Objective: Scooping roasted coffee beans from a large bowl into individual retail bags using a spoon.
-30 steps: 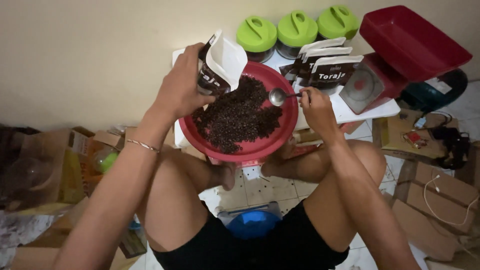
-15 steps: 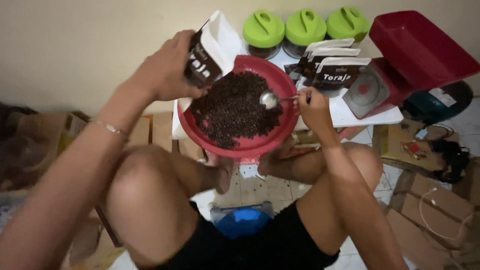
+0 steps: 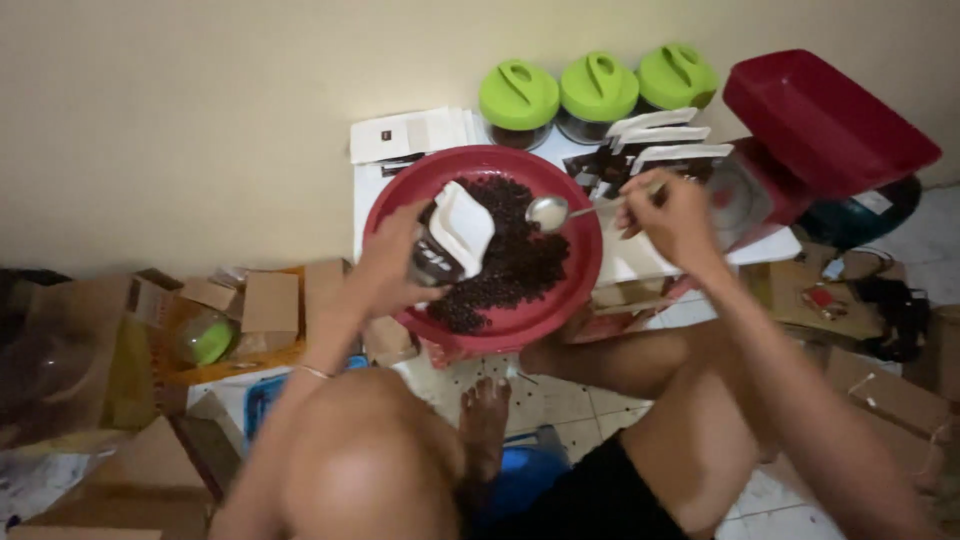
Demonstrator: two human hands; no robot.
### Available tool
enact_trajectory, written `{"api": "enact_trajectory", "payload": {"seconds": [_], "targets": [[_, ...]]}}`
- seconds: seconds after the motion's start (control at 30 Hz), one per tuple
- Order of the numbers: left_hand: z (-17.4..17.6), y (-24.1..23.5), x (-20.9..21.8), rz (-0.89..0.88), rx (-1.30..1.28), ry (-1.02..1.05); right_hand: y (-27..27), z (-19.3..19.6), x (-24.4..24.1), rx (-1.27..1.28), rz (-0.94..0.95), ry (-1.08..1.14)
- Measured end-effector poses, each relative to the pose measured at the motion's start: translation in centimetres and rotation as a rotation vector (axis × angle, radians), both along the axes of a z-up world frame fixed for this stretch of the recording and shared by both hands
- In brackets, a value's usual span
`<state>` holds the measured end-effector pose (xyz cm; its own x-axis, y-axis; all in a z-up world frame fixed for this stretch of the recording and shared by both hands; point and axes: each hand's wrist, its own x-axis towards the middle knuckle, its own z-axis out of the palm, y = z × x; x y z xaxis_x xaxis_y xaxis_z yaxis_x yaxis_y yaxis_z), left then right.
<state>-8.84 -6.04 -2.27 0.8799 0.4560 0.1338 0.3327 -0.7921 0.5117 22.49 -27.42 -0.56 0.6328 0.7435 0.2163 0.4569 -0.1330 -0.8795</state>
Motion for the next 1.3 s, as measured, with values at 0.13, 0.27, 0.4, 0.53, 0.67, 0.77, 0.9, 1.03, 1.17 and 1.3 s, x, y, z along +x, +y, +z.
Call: {"api": "enact_trajectory", "payload": {"seconds": [0.13, 0.27, 0.4, 0.53, 0.67, 0.77, 0.9, 1.03, 1.17, 1.3], "targets": [[-3.3, 0.2, 1.4, 0.150, 0.043, -0.051, 0.3, 4.0, -1.7, 0.070, 0.003, -0.141], [-4.1, 0.4, 2.2, 0.239, 0.008, -0.057, 0.6, 7.8, -4.8, 0.058, -0.021, -0.211], [-5.0, 0.7, 2.6, 0.257, -0.037, -0.046, 1.8, 6.7, -7.7, 0.110, 0.015, -0.164], [-5.1, 1.7, 3.6, 0.260, -0.098, -0.144, 2.2, 4.8, -9.0, 0.285, 0.133, -0.434], [-4.9, 2.0, 3.6, 0.282, -0.135, -0.280, -0.9, -2.9, -7.5, 0.477, -0.143, -0.527], [-5.0, 2.2, 3.2, 0.251, -0.281, -0.419, -2.1, -7.0, -10.1, 0.270, -0.451, -0.099], [-3.7, 2.0, 2.6, 0.198, -0.361, -0.501, -2.8, -13.8, -8.6, 0.155, -0.487, 0.092], [-1.9, 4.0, 2.3, 0.155, -0.415, -0.363, -1.5, -12.6, -6.5, 0.212, -0.294, 0.154], [2.2, 6.1, 3.1, -0.142, -0.258, -0.317, 1.0, -11.2, -2.5, 0.169, -0.116, -0.185], [9.0, 4.9, 4.7, 0.035, -0.145, -0.007, 2.9, -12.3, -0.8, 0.152, -0.045, -0.278]]}}
